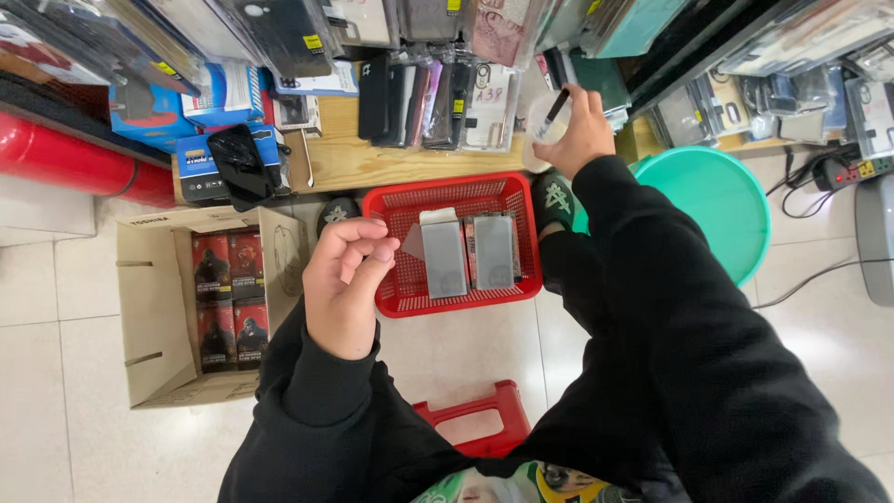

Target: The person removes a mobile screen protector from its packaging, wipes the screen of a mobile device by hand, and then places the protector back into the package before repeating the process with another screen protector.

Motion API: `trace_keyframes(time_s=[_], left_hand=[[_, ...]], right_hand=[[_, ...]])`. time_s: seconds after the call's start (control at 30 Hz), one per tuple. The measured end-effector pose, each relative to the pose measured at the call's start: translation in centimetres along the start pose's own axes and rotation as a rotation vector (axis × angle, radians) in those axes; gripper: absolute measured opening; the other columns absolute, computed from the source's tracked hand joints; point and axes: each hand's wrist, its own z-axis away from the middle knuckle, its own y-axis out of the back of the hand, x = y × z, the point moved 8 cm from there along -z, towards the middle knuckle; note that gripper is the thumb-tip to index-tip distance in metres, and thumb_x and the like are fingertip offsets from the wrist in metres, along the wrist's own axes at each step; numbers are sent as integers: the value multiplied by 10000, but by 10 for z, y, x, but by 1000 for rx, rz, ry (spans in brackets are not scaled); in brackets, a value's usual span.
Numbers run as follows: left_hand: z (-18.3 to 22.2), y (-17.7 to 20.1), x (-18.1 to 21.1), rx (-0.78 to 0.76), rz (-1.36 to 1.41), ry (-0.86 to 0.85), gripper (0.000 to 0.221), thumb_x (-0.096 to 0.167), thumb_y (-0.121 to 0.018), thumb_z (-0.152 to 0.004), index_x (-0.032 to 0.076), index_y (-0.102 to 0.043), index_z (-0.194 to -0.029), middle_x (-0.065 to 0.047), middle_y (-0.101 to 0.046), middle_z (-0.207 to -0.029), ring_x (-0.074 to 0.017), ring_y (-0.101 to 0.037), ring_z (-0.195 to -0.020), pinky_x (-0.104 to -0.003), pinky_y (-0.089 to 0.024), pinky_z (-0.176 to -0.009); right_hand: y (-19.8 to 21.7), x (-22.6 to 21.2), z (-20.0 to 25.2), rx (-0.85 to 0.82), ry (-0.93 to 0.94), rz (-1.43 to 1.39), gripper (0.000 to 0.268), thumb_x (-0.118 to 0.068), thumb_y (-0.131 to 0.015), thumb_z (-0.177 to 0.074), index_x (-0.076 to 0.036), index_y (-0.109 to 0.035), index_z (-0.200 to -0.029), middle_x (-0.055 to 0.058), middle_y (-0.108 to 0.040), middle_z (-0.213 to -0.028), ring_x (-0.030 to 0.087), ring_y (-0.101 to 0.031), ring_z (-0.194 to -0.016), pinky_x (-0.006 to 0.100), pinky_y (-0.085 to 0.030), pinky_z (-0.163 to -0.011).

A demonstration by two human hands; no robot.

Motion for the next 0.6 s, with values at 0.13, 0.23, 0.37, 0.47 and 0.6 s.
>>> trace_keyframes(time_s=[0.13,0.23,0.37,0.47,0.6], left_hand=[[-1,4,-7,-2,35,-21,134,96,-632,-867,62,-621,-996,-77,-641,-1063,-208,-688,-940,-315,-557,-747],[-1,10,-13,35,23,3,156,132,-643,-849,77,-625,-994,-66,-663,-1012,-185,-691,-923,-318,-559,-733],[-1,12,-12,48,-2,13,154,151,-648,-856,76,-636,-989,-64,-681,-998,-183,-697,-918,-315,-575,-738],[-3,12,-16,46,19,-1,144,114,-638,-859,71,-636,-997,-64,-687,-989,-184,-700,-915,-301,-574,-738],[-4,9,-16,29,11,-78,139,39,-612,-879,57,-636,-1015,-73,-679,-983,-175,-697,-897,-279,-575,-713]], right_hand=[[43,-39,23,84,209,61,930,-338,-898,-678,-2,-410,-1396,193,-425,-1284,407,-534,-1094,528,-497,-800],[73,-82,68,101,415,-26,918,-315,-901,-572,-8,-494,-1335,168,-486,-1191,357,-552,-1063,451,-473,-869],[118,-127,134,157,492,-135,917,-234,-860,-574,-5,-461,-1368,195,-469,-1247,383,-549,-1123,452,-490,-919],[151,-162,185,176,574,-224,919,-357,-859,-599,9,-461,-1341,206,-505,-1250,373,-549,-1140,446,-480,-974],[175,-183,250,235,698,-387,962,-584,-887,-593,-83,-469,-1300,188,-545,-1238,351,-604,-1130,440,-532,-962]])
